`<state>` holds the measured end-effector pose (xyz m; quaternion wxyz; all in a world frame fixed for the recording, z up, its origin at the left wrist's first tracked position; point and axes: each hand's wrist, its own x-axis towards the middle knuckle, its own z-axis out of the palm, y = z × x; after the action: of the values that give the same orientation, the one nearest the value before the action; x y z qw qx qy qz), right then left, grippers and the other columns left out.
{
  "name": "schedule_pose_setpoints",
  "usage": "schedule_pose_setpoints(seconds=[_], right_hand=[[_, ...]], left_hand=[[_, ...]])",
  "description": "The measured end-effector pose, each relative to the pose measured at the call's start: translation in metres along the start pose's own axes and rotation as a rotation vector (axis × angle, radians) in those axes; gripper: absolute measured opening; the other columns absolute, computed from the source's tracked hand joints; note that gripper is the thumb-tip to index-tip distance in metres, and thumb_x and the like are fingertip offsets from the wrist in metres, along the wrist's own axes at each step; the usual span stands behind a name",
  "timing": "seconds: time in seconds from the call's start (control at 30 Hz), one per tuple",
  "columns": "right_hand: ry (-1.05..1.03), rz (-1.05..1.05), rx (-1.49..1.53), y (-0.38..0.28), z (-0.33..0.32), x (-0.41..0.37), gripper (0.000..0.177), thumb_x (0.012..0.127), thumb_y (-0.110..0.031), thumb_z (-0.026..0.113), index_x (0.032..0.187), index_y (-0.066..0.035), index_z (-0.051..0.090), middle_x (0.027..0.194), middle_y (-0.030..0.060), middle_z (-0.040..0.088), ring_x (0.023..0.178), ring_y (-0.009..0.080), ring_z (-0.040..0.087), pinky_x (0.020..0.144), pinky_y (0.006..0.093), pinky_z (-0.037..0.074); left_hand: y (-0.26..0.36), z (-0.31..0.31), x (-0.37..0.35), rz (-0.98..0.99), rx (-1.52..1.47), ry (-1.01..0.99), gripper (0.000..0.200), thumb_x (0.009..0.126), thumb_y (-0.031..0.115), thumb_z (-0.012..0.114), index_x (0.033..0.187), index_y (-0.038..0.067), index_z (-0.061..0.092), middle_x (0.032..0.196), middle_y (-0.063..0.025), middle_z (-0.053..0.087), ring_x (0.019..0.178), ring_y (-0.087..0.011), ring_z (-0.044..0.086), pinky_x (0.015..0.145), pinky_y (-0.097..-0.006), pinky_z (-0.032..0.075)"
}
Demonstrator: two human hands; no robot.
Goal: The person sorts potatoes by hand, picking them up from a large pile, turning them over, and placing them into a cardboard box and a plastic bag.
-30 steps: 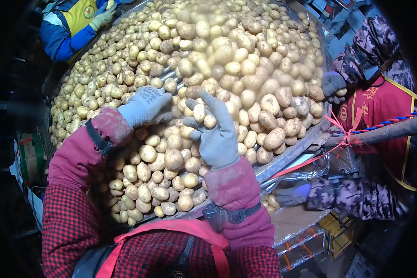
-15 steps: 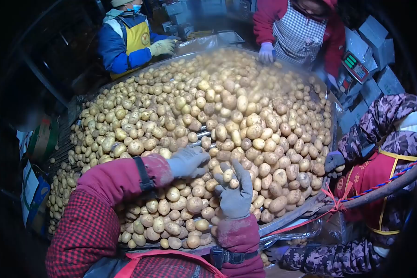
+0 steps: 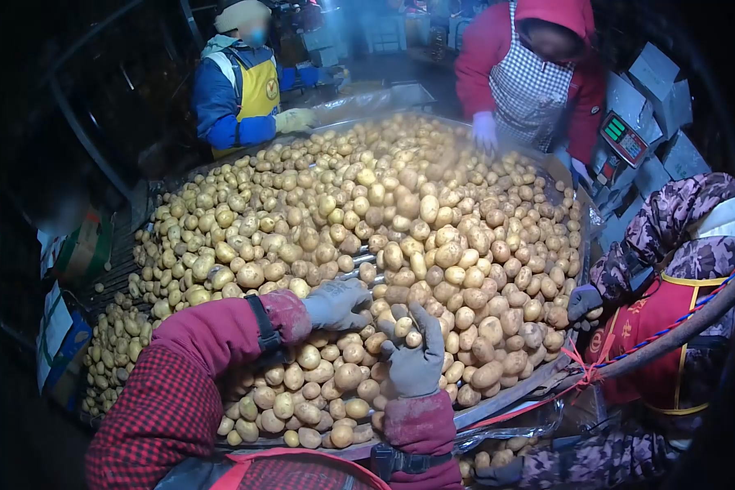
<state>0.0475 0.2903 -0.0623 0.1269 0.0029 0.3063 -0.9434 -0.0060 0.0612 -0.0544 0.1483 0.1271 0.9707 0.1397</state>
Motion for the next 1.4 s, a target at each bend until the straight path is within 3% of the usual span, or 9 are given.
schedule_pose_setpoints(seconds=[0.33,0.4,0.43,0.67,0.9,1.0,1.07,1.1,1.4], right_hand=[[0.035,0.095,0.031,0.006,-0.019,0.006,0.05,0.103,0.002,0.053,0.151,-0.008,0.049,0.147,0.02,0.057,0.12,0.0312,0.067,0.082,0.0342,0.058],[-0.001,0.131,0.169,0.008,-0.025,0.007,0.045,0.107,-0.01,0.054,0.152,-0.008,0.048,0.147,0.0198,0.057,0.121,0.0331,0.067,0.082,0.036,0.059],[-0.003,0.143,0.178,0.009,-0.028,0.008,0.046,0.111,-0.028,0.05,0.152,-0.007,0.048,0.146,0.0173,0.059,0.122,0.0352,0.066,0.082,0.0376,0.059],[-0.028,0.151,0.119,0.011,-0.03,0.007,0.052,0.113,-0.047,0.039,0.143,-0.007,0.055,0.139,0.0128,0.063,0.119,0.0351,0.067,0.086,0.0424,0.057],[0.095,0.172,0.132,0.014,-0.03,0.004,0.041,0.113,-0.037,0.048,0.137,-0.004,0.056,0.126,0.0148,0.065,0.108,0.0293,0.069,0.081,0.037,0.058],[-0.045,0.13,-0.066,0.027,-0.041,0.007,0.045,0.111,-0.041,0.049,0.144,-0.011,0.055,0.134,0.014,0.064,0.116,0.033,0.065,0.077,0.0373,0.057],[-0.131,0.043,-0.243,0.023,-0.026,-0.001,0.044,0.111,-0.038,0.051,0.143,-0.008,0.054,0.124,0.0137,0.065,0.102,0.0274,0.066,0.074,0.0327,0.056],[-0.066,0.117,-0.158,0.013,-0.012,-0.004,0.044,0.096,0.009,0.061,0.138,-0.003,0.055,0.118,0.0129,0.066,0.1,0.0192,0.067,0.082,0.032,0.06],[-0.027,0.251,-0.004,0.02,-0.02,0.002,0.043,0.105,-0.01,0.061,0.145,0.001,0.048,0.109,0.0092,0.065,0.091,0.0148,0.063,0.077,0.0275,0.057]], left_hand=[[-0.008,-0.003,-0.007,0.13,-0.1,0.046,0.04,0.089,0.048,0.071,0.11,0.015,0.066,0.103,-0.0125,0.069,0.098,-0.0358,0.068,0.087,-0.0482,0.053],[0.0,-0.009,-0.006,0.019,-0.112,-0.046,0.039,0.087,0.047,0.072,0.108,0.014,0.066,0.099,-0.0126,0.07,0.093,-0.0357,0.069,0.083,-0.0481,0.053],[-0.002,-0.006,-0.003,0.02,-0.113,-0.055,0.04,0.086,0.046,0.072,0.108,0.014,0.066,0.101,-0.013,0.071,0.095,-0.0352,0.069,0.082,-0.0482,0.053],[-0.002,0.009,0.001,-0.013,-0.208,0.023,0.041,0.084,0.043,0.073,0.108,0.011,0.066,0.103,-0.0159,0.071,0.098,-0.0367,0.069,0.085,-0.0479,0.053],[0.009,0.012,-0.003,-0.106,-0.147,0.005,0.045,0.085,0.045,0.074,0.112,0.01,0.064,0.108,-0.0192,0.071,0.102,-0.0399,0.069,0.086,-0.0495,0.053],[0.005,0.01,-0.003,-0.107,-0.132,0.022,0.045,0.086,0.045,0.073,0.114,0.011,0.064,0.105,-0.0201,0.071,0.099,-0.0409,0.069,0.085,-0.0505,0.052],[0.006,0.013,-0.002,-0.12,-0.15,0.042,0.044,0.087,0.045,0.073,0.115,0.011,0.065,0.102,-0.0199,0.072,0.097,-0.0404,0.07,0.084,-0.0507,0.053],[0.004,0.013,-0.001,-0.129,-0.141,0.026,0.044,0.088,0.045,0.073,0.116,0.012,0.066,0.101,-0.0187,0.072,0.096,-0.039,0.07,0.083,-0.0502,0.053],[0.003,0.011,-0.003,-0.146,-0.225,0.027,0.04,0.088,0.044,0.073,0.115,0.015,0.07,0.102,-0.0164,0.074,0.098,-0.0373,0.071,0.088,-0.0471,0.054]])
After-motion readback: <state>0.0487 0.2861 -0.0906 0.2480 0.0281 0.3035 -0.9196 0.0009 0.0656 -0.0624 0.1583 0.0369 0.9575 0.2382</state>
